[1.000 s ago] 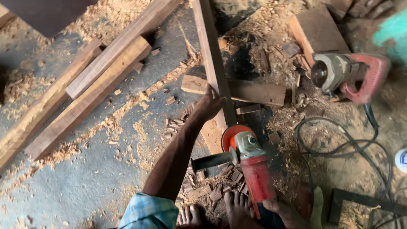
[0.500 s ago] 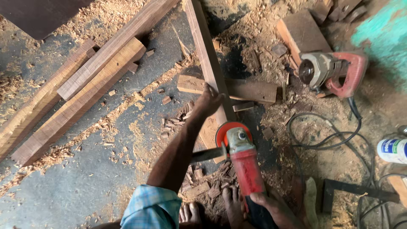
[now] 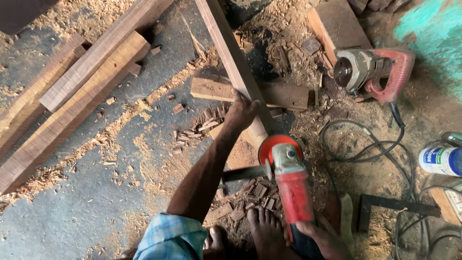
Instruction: The person sands a long piece of wood using a handheld angle grinder while sitting on the floor among wood shavings.
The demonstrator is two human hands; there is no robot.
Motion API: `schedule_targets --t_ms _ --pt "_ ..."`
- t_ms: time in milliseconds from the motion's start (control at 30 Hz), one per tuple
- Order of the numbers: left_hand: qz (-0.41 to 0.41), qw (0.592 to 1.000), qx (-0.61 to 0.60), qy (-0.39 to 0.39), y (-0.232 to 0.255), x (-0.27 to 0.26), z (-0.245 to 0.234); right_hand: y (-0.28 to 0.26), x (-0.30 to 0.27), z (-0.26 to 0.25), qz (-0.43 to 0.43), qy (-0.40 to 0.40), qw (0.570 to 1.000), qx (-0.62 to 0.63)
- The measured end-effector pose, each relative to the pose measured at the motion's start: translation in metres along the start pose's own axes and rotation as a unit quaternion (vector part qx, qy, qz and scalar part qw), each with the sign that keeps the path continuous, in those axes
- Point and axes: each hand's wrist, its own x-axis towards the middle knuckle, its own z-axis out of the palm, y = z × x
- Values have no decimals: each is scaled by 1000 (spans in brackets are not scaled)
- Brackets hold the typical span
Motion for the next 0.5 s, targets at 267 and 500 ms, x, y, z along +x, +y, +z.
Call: schedule_targets --t_ms 267,500 --pt "-34 999 -9 -19 14 -3 -6 -21 2 16 -42 -51 997 -30" --pt "-4 1000 -12 -5 18 -6 -9 -40 -2 33 17 94 992 -76"
